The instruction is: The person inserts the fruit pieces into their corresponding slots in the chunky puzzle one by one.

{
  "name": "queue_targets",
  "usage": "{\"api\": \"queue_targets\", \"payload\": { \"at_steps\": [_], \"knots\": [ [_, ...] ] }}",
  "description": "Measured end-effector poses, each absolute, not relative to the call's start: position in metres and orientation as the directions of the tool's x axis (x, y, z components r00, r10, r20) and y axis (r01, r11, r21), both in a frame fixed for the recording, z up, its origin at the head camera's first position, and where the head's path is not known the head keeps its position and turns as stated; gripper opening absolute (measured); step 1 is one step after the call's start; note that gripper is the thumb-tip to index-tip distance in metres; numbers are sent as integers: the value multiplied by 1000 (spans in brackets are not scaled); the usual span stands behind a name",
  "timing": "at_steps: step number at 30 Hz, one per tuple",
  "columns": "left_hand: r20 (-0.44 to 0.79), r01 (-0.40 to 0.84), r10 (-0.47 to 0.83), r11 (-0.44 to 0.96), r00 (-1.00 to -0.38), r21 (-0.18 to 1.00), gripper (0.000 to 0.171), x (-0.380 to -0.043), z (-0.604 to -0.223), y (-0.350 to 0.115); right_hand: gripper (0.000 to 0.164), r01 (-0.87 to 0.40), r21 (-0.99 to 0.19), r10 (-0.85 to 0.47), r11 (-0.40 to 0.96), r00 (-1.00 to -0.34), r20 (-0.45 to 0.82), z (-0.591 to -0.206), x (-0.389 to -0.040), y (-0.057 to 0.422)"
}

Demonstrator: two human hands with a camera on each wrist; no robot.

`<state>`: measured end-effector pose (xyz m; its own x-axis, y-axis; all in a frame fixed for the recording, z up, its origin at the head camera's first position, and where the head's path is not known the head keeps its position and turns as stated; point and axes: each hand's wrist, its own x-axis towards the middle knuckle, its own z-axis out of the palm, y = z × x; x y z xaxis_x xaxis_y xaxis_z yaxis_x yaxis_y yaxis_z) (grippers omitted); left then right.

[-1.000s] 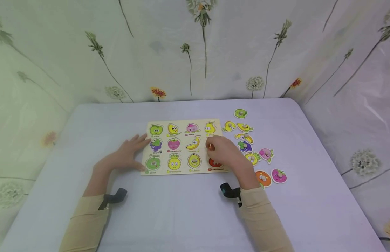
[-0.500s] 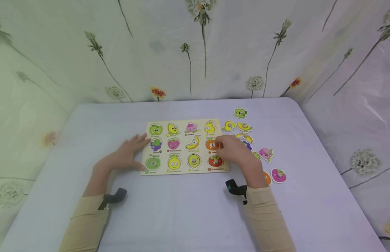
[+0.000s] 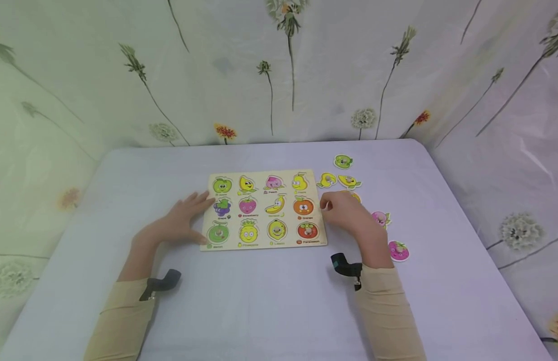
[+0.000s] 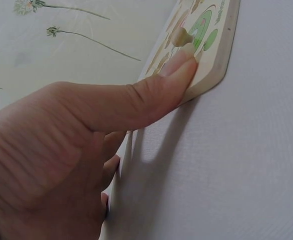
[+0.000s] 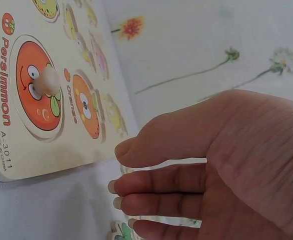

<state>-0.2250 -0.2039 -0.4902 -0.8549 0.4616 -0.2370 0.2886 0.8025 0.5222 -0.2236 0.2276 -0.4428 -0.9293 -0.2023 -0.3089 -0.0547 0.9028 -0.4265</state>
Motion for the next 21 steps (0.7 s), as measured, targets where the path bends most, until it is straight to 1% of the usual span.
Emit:
{"api": "queue_targets", "payload": {
  "at_steps": [7,21],
  "knots": [
    [-237,293,466,802,-853,521,114,-225,-490,-204,27,-31,-395,-170,918,-931,-322,-440,-223,237],
    [-236,298,468,803,-852,516,114,-226,-492,-205,22,-2,-381,-136,925,-935,-327,-434,-218,258]
  ]
}}
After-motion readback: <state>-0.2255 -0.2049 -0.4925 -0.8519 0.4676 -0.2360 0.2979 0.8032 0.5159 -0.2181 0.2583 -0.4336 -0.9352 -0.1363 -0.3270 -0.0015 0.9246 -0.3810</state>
